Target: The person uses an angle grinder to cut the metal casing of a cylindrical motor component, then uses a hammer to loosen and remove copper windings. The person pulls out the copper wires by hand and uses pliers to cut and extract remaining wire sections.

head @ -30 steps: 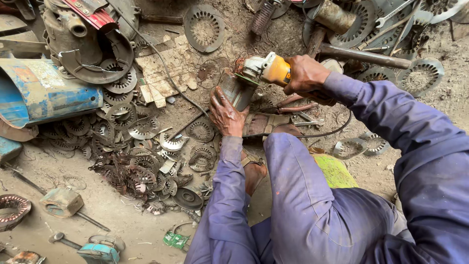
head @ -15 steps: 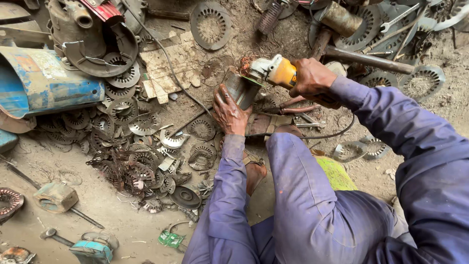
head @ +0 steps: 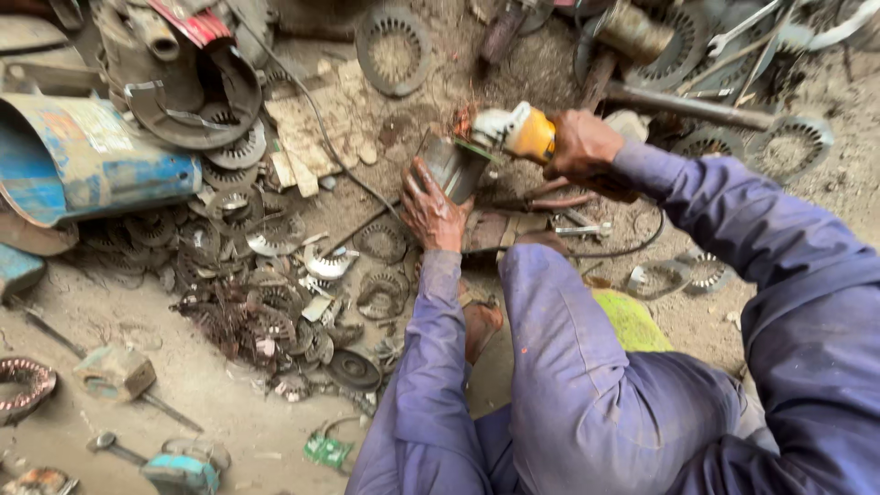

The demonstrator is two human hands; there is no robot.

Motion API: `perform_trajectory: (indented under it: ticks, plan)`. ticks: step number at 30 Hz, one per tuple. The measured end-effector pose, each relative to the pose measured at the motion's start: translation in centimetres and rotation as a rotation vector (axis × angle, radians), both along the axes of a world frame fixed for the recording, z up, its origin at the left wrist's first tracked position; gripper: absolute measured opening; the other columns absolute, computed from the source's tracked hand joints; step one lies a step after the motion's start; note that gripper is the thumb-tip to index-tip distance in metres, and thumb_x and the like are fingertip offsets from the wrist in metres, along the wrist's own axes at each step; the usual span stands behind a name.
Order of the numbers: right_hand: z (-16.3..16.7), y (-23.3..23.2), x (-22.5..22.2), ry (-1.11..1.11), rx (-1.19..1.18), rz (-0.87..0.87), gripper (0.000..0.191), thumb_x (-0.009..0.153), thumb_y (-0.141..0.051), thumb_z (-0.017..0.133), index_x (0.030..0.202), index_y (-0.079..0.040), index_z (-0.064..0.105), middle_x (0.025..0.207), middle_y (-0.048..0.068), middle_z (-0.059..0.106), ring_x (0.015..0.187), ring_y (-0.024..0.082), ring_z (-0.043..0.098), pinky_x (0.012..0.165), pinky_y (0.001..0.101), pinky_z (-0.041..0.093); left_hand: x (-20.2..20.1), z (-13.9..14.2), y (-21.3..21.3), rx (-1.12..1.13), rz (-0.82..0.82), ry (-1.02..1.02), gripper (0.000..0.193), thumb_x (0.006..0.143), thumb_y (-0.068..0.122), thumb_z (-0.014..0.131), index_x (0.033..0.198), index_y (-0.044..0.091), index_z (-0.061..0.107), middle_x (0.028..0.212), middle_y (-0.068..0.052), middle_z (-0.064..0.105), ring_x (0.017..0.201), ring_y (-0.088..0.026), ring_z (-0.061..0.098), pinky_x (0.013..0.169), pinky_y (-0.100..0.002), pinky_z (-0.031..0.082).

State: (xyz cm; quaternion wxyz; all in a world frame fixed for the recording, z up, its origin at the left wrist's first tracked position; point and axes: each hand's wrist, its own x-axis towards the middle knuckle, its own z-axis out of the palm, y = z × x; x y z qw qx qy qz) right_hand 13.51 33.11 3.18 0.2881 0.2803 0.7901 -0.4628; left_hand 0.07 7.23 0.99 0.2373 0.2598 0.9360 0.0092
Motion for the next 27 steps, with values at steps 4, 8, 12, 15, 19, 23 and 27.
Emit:
perform_trajectory:
  ticks: [4, 8, 12, 15, 19, 23, 27]
  plan:
    - [-0.2, 0.3, 1.0, 0.030, 0.017, -0.023, 0.069, 0.070, -0.033, 0.087, 0.121, 0.008, 0.066, 0.088, 0.025, 0.075, 0.074, 0.034, 0.074, 0.076, 0.0428, 0.063, -1.6, 0.4, 0.0, -0.119, -0.054, -0.070, 0.140, 0.058, 0.055, 0.098, 0.160, 0.014, 0.011, 0.162, -0.019, 0.030, 0.143, -0.040, 0.040, 0.115, -0.075, 0.026]
    - [-0.6, 1.0, 3.1, -0.020, 0.045, -0.083, 0.082, 0.061, -0.030, 0.091, 0.127, 0.008, 0.062, 0.096, 0.027, 0.074, 0.082, 0.037, 0.073, 0.079, 0.0450, 0.061, -4.9, -0.7, -0.9, 0.104, -0.137, -0.195, 0.150, 0.052, 0.058, 0.103, 0.159, 0.009, 0.012, 0.156, -0.035, 0.029, 0.141, -0.052, 0.034, 0.117, -0.066, 0.028]
    - [-1.0, 1.8, 5.6, -0.085, 0.049, -0.114, 0.082, 0.062, -0.033, 0.089, 0.127, 0.009, 0.061, 0.097, 0.026, 0.075, 0.079, 0.036, 0.074, 0.079, 0.0427, 0.063, -6.6, -2.7, -1.6, 0.264, -0.214, -0.297, 0.148, 0.051, 0.053, 0.100, 0.164, 0.011, 0.014, 0.156, -0.027, 0.042, 0.141, -0.044, 0.048, 0.119, -0.057, 0.041]
    - [-1.2, 2.2, 6.6, 0.105, 0.099, -0.169, 0.071, 0.061, -0.034, 0.090, 0.114, 0.009, 0.067, 0.097, 0.024, 0.074, 0.083, 0.034, 0.072, 0.083, 0.0432, 0.060, -6.9, -3.7, -1.8, 0.353, -0.267, -0.250, 0.146, 0.054, 0.054, 0.098, 0.164, 0.009, 0.013, 0.153, -0.027, 0.048, 0.134, -0.042, 0.057, 0.115, -0.053, 0.049]
    - [-1.3, 2.4, 7.3, -0.046, 0.052, -0.202, 0.073, 0.063, -0.038, 0.089, 0.115, 0.008, 0.066, 0.094, 0.024, 0.074, 0.079, 0.034, 0.073, 0.078, 0.0423, 0.062, -7.7, -3.9, -1.8, 0.509, -0.271, -0.199, 0.153, 0.053, 0.059, 0.102, 0.162, 0.005, 0.010, 0.149, -0.033, 0.049, 0.125, -0.046, 0.060, 0.103, -0.053, 0.054]
    - [-0.9, 2.3, 7.1, 0.006, 0.064, -0.215, 0.073, 0.063, -0.036, 0.088, 0.116, 0.008, 0.066, 0.094, 0.024, 0.074, 0.081, 0.035, 0.074, 0.081, 0.0426, 0.061, -9.7, -3.4, -1.7, 0.293, -0.232, -0.285, 0.153, 0.050, 0.063, 0.096, 0.165, 0.009, 0.011, 0.149, -0.025, 0.054, 0.122, -0.040, 0.065, 0.112, -0.051, 0.050]
    - [-0.2, 2.2, 6.0, -0.054, 0.100, -0.164, 0.073, 0.065, -0.036, 0.089, 0.119, 0.008, 0.065, 0.095, 0.025, 0.073, 0.082, 0.036, 0.073, 0.081, 0.0455, 0.060, -10.2, -3.4, -1.6, 0.079, -0.298, -0.227, 0.150, 0.052, 0.068, 0.095, 0.162, 0.007, 0.012, 0.154, -0.032, 0.041, 0.135, -0.045, 0.049, 0.119, -0.056, 0.032]
